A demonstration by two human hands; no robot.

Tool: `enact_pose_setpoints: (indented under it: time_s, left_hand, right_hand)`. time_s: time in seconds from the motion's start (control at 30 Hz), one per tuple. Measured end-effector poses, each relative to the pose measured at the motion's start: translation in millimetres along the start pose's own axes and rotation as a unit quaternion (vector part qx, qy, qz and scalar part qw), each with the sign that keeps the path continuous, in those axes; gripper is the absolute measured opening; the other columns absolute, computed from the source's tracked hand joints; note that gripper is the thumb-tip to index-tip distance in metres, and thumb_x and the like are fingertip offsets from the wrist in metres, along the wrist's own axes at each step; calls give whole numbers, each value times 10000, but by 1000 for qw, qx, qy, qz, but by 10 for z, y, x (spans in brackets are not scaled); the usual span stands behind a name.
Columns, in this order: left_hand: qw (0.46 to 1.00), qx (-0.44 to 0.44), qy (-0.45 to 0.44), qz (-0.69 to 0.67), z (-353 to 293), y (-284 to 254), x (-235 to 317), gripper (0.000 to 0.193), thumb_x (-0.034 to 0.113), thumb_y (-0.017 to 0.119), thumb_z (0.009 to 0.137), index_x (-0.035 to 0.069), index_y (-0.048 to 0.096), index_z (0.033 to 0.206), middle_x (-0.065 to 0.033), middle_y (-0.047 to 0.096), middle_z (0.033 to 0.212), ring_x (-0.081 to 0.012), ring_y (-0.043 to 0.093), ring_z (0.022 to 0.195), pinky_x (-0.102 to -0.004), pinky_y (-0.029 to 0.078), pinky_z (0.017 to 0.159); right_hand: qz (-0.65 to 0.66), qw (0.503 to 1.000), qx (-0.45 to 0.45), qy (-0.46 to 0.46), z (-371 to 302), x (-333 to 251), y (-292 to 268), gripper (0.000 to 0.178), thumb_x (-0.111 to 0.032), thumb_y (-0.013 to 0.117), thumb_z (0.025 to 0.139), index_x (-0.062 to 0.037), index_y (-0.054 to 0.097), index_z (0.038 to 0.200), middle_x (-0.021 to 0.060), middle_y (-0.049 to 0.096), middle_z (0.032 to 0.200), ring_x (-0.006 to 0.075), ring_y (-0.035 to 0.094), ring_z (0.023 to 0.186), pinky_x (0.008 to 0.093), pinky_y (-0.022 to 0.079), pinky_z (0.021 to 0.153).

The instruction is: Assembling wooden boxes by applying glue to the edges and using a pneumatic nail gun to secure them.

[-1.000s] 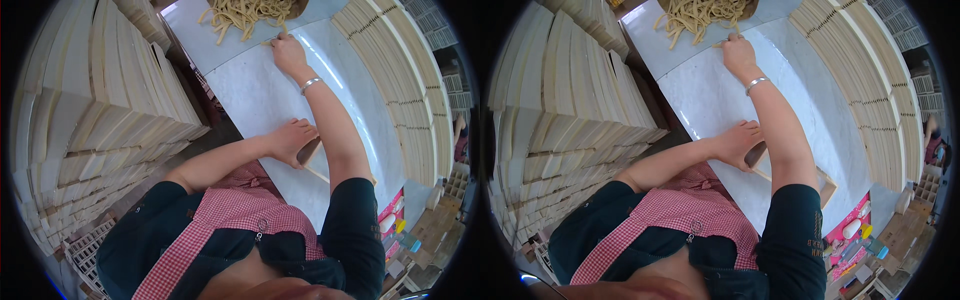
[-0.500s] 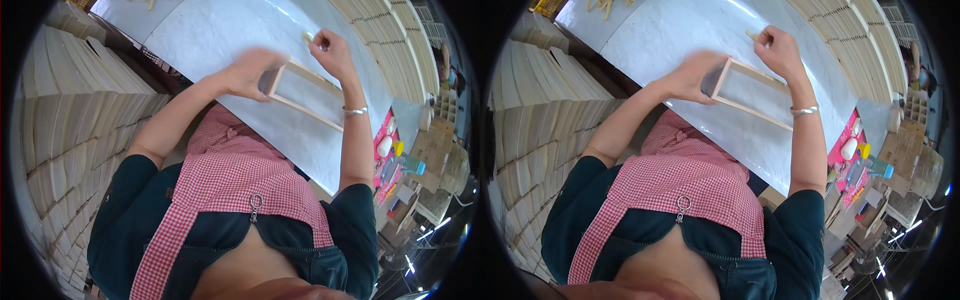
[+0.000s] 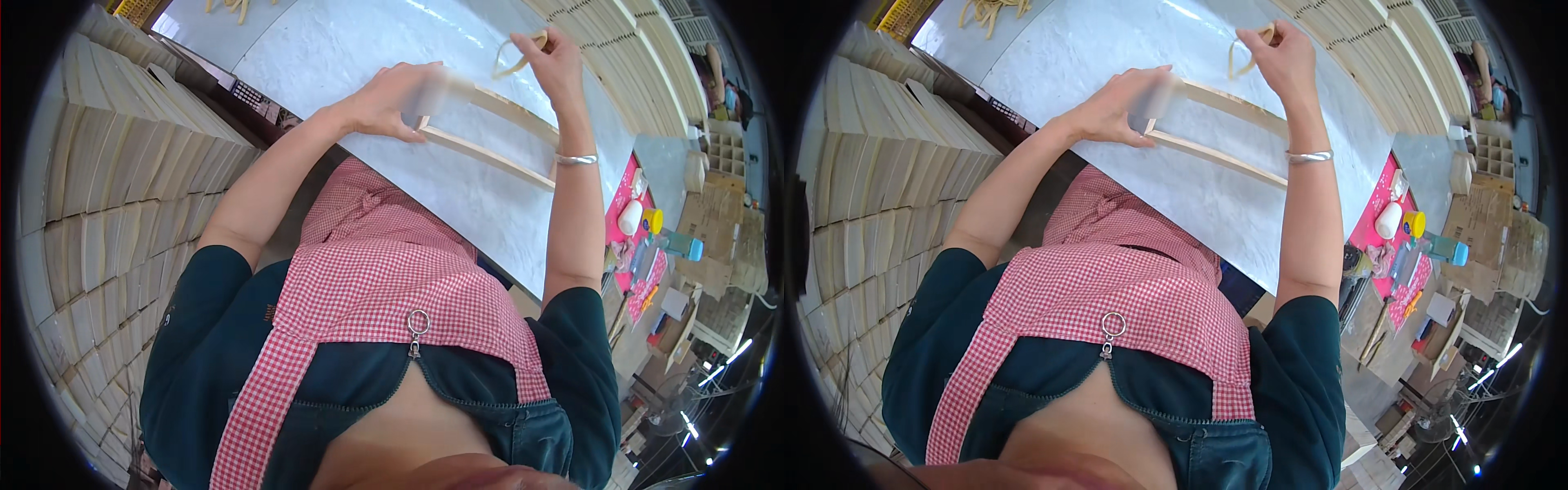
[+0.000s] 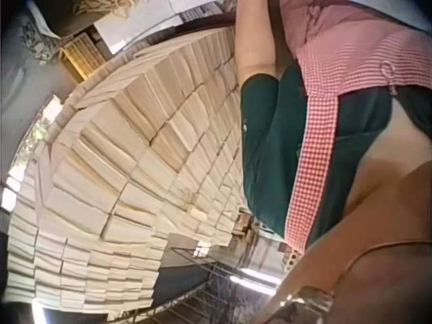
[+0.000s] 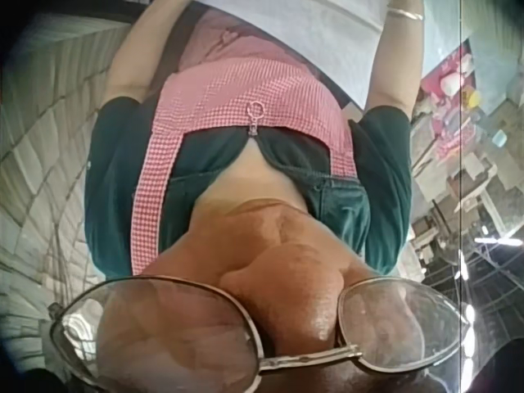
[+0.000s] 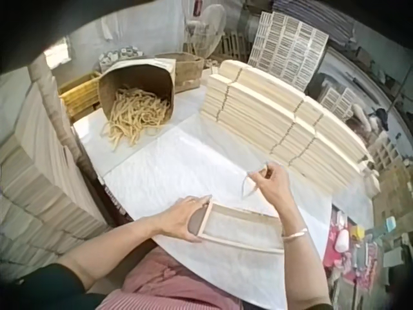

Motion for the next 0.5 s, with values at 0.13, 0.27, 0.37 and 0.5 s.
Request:
enact_pose_setpoints:
  time_s: [0.13, 0.27, 0.37, 0.5]
  left_hand:
    - [1000, 9, -3, -22, -10, -17, -8, 1229, 258, 892, 608, 105, 186, 1602, -119, 536, 1422, -296, 489, 1275, -425, 342, 1142]
    - [999, 19, -10, -45, -15, -49, 3, 1267, 242, 896, 606, 109, 137, 1612, -124, 546, 1406, -298, 502, 1263, -424, 341, 1143]
    - [999, 6, -27, -47, 3, -68, 14, 1220, 305, 894, 601, 75, 211, 1585, -128, 541, 1421, -297, 494, 1282, -429, 332, 1135]
    - [999, 3, -23, -33, 7, -30, -30, 1178, 325, 897, 592, 66, 274, 1559, -121, 543, 1420, -293, 493, 1286, -430, 327, 1132]
  right_hand:
    - [-7, 999, 43, -15, -35, -94, 220, 218, -192, 750, 829, 5, 660, 807, 21, 601, 637, 124, 475, 558, 265, 423, 553]
    - [60, 996, -64, -31, -242, -233, 719, 185, -178, 761, 861, -18, 674, 826, -11, 592, 684, 90, 458, 584, 224, 396, 551]
    - [-9, 990, -111, -90, -394, -457, 869, 157, -159, 753, 853, -33, 668, 812, -4, 589, 673, 96, 469, 597, 231, 406, 565]
    - [-48, 974, -98, -197, -468, -656, 835, 144, -141, 747, 843, -42, 655, 793, 4, 579, 662, 109, 477, 605, 243, 419, 586]
Point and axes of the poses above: each hand's wrist, its own z-axis towards the middle knuckle, its own y-axis out of the palm, x = y × z, the point moved 9 cm from there along z, towards the middle knuckle
